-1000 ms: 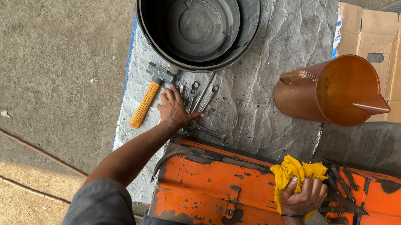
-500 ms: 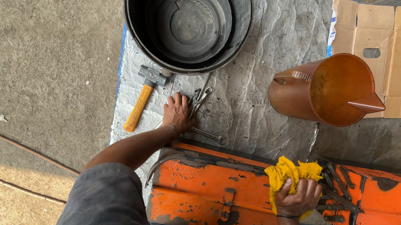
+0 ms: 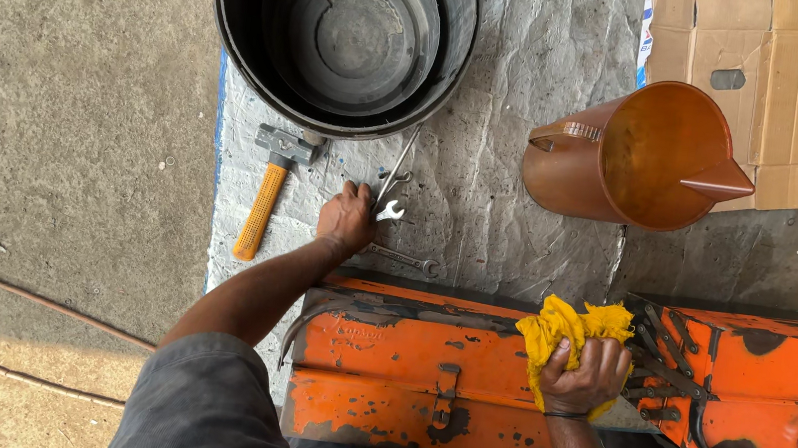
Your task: The person unlocks and opens an orange toolbox, then removes several wrenches and a hammer, placing them into a black bucket. The person then closes the toolbox and wipes its exterior with a yellow cloth.
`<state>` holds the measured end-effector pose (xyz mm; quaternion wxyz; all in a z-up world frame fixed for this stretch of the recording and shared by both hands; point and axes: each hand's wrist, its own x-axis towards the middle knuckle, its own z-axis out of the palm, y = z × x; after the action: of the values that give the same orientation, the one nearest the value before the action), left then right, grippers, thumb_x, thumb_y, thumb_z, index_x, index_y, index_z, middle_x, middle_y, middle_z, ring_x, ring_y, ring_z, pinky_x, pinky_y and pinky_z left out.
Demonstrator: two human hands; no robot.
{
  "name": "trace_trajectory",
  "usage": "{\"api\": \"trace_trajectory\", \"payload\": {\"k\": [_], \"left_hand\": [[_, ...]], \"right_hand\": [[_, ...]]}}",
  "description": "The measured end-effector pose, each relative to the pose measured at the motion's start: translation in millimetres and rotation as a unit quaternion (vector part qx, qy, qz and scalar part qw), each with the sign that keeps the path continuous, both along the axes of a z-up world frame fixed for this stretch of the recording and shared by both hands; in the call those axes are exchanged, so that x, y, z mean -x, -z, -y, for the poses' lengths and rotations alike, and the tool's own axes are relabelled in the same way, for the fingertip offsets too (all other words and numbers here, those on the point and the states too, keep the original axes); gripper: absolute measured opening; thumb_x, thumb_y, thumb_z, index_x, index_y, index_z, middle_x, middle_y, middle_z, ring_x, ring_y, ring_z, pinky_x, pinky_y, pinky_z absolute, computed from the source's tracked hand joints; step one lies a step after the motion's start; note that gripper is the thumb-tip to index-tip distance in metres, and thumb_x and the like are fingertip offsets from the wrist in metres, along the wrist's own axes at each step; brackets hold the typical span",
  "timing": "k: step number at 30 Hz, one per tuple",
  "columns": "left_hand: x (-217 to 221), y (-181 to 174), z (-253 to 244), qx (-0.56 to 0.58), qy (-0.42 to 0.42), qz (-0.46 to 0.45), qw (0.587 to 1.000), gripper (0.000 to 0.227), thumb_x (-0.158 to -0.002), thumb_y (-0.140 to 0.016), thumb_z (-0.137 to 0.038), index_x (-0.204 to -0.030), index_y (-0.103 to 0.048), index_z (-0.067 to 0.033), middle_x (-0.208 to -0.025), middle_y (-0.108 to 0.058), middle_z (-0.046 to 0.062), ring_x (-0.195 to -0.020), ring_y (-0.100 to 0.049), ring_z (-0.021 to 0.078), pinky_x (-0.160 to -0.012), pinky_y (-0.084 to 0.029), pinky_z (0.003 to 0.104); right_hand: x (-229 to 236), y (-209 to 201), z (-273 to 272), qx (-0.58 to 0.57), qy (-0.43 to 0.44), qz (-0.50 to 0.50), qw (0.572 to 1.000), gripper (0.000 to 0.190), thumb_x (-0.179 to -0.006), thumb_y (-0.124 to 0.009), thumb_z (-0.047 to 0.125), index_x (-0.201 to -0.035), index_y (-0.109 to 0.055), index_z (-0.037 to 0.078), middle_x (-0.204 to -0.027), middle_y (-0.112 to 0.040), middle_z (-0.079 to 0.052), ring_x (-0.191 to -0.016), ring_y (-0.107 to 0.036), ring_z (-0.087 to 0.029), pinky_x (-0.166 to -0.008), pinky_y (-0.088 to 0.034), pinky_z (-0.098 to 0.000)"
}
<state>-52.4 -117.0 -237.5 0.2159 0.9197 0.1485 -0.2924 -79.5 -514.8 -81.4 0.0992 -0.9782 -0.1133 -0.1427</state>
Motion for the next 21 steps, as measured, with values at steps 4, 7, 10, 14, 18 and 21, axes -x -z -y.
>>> {"api": "trace_trajectory", "payload": {"k": [4,7,10,14,18,21], "left_hand": [[-4,-4,-4,-0.022,0.053,0.006,0.998,0.047,-0.087,-0.071,-0.020,-0.125,-0.054,0.0008,-0.114,-0.061,0.021,-0.071,-0.068,0.0232,-0.055,-0.060,0.035],[-9,-6,-5,-0.025,0.085,-0.010,0.996,0.041,-0.094,-0.066,-0.019,-0.128,-0.055,-0.0002,-0.113,-0.063,0.020,-0.072,-0.069,0.0220,-0.056,-0.059,0.034],[-11,-12,-3,-0.019,0.139,-0.032,0.990,0.033,-0.100,-0.059,-0.018,-0.129,-0.056,-0.0018,-0.107,-0.063,0.018,-0.067,-0.065,0.0184,-0.053,-0.058,0.033],[-23,-38,6,-0.013,0.217,-0.069,0.974,0.032,-0.100,-0.058,-0.013,-0.130,-0.056,-0.0042,-0.102,-0.063,0.016,-0.062,-0.057,0.0152,-0.047,-0.055,0.031],[-52,-93,11,0.030,0.249,-0.059,0.966,0.029,-0.094,-0.064,-0.010,-0.123,-0.062,-0.0060,-0.096,-0.064,0.013,-0.061,-0.055,0.0149,-0.046,-0.051,0.031],[-90,-142,2,0.024,0.281,-0.030,0.959,0.020,-0.096,-0.060,-0.009,-0.115,-0.065,-0.0076,-0.086,-0.065,0.009,-0.058,-0.056,0.0156,-0.046,-0.053,0.034]], "right_hand": [[1,0,0,0.004,0.002,0.000,1.000,0.044,-0.106,-0.048,0.036,-0.078,-0.048,0.002,-0.089,-0.050,-0.015,-0.089,-0.053,-0.035,-0.078,-0.046,-0.0497],[0,1,0,0.005,0.003,0.000,1.000,0.044,-0.106,-0.048,0.037,-0.079,-0.049,0.002,-0.088,-0.050,-0.015,-0.088,-0.053,-0.035,-0.077,-0.046,-0.0492],[1,2,1,0.003,0.005,-0.001,1.000,0.045,-0.106,-0.048,0.037,-0.078,-0.049,0.003,-0.087,-0.049,-0.014,-0.086,-0.052,-0.034,-0.076,-0.045,-0.0489],[-1,4,2,0.002,0.003,-0.001,1.000,0.044,-0.107,-0.047,0.036,-0.078,-0.050,0.003,-0.086,-0.049,-0.013,-0.085,-0.052,-0.032,-0.074,-0.045,-0.0479],[0,2,2,-0.001,0.002,0.002,1.000,0.045,-0.106,-0.048,0.037,-0.077,-0.050,0.003,-0.085,-0.049,-0.013,-0.084,-0.052,-0.032,-0.073,-0.044,-0.0478],[-1,0,0,-0.007,0.000,0.005,1.000,0.045,-0.106,-0.048,0.037,-0.078,-0.050,0.002,-0.085,-0.048,-0.014,-0.084,-0.052,-0.033,-0.073,-0.044,-0.0481]]}}
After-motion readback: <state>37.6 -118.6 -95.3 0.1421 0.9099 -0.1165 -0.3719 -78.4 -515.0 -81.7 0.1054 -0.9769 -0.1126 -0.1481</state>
